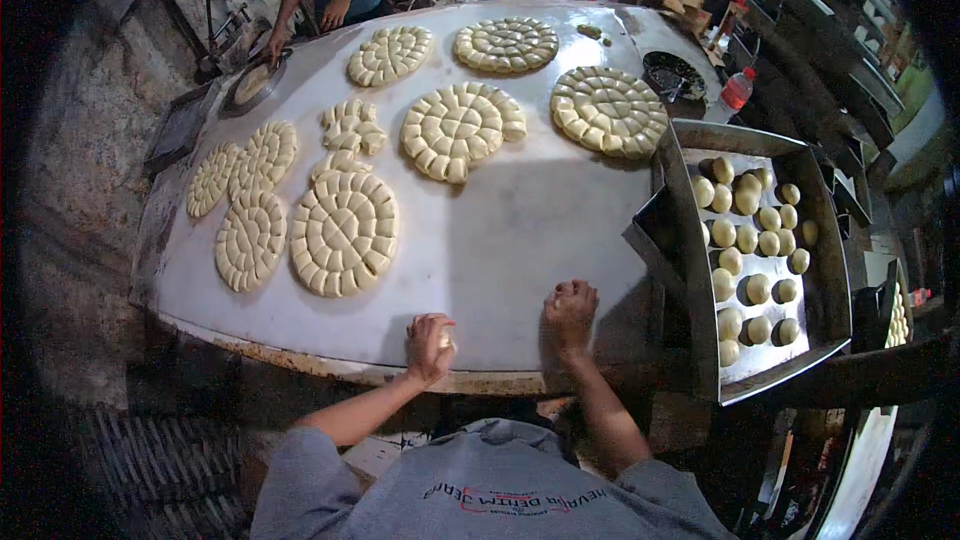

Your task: Forming dough into specific shapes and placing them onto baking trays in a bakery production area.

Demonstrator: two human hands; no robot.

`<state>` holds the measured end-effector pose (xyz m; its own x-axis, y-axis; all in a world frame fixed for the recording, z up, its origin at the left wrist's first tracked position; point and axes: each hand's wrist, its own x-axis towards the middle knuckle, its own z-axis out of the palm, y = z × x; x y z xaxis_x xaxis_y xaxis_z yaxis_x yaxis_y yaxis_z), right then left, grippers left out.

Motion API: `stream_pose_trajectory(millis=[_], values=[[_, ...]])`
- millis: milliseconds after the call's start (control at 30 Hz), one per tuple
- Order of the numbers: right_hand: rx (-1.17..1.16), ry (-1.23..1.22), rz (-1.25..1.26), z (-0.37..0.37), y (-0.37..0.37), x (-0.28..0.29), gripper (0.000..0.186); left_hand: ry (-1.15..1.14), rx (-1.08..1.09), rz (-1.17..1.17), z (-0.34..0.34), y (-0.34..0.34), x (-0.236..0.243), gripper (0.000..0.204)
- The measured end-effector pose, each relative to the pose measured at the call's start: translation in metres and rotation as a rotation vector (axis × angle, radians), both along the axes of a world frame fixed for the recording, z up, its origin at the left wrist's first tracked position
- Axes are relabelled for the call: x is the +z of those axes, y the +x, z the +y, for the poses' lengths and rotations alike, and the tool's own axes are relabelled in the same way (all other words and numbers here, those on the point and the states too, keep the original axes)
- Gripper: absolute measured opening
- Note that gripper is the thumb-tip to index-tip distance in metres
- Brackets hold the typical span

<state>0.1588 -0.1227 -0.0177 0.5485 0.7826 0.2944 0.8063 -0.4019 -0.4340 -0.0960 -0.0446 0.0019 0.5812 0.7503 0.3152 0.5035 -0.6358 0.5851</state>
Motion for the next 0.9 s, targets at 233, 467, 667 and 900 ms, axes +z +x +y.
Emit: stream_pose_trajectory(millis=[233,467,667,900], values=[[0.192,0.154,0.018,-0.035,-0.034,0.004,0.016,-0.057,-0.222,0.075,-0.041,-0.020,0.014,0.020],[-0.084,0.103,-0.041,0.043,0.005,0.017,0.015,-0.012,-0.057,-0.021,0.027,0.044,0.010,0.012],[0.059,0.184,-0.059,0.028,-0.068,0.000,0.013,0.023,-0.353,-0.053,0.001,0.023,0.000,0.012],[-0.244,0.064,-0.185,0.043,-0.015,0.015,0.020,0.033,0.029,-0.031,0.086,0.059,0.014,0.016]])
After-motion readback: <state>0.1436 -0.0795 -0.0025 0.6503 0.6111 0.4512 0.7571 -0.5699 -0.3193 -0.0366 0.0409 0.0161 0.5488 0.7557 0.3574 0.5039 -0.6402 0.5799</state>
